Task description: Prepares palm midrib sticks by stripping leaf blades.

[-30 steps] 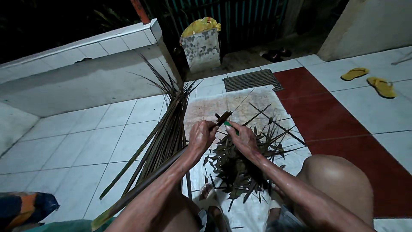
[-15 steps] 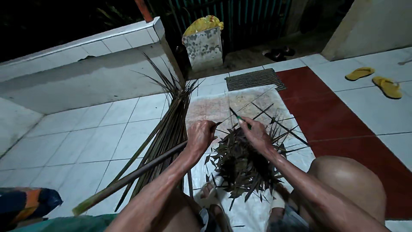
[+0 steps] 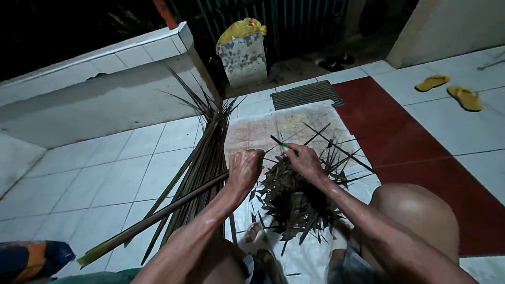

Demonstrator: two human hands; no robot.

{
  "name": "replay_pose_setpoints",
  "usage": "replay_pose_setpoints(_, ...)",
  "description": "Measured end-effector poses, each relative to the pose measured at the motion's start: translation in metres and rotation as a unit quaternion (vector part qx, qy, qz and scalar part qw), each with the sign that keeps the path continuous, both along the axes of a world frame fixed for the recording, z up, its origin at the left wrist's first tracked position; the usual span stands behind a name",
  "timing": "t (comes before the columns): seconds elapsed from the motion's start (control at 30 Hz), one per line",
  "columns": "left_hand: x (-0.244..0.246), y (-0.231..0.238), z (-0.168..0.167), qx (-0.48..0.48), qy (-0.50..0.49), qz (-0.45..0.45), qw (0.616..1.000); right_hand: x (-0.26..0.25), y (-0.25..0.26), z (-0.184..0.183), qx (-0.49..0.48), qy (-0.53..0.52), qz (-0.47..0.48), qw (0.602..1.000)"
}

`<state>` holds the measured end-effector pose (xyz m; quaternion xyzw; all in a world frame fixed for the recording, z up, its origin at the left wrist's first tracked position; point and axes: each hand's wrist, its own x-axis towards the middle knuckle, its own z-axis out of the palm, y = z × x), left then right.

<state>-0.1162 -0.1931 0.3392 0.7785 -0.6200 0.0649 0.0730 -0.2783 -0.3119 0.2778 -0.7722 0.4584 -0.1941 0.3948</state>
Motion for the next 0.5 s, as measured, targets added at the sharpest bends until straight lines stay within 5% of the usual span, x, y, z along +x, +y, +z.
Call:
replay_pose_setpoints(0.23,0.014,0.000,0.010,0.049,0.141,0.048,0.988,-0.012,-0.019,-0.008,-0.040,-0.051,-0.099,0.993)
replay_pose_setpoints(0.5,0.038,-0.002,0.012,0.031,0.401,0.047,0.914,0.000,0.011,-0.019,-0.058,-0.116,0.084,0.988)
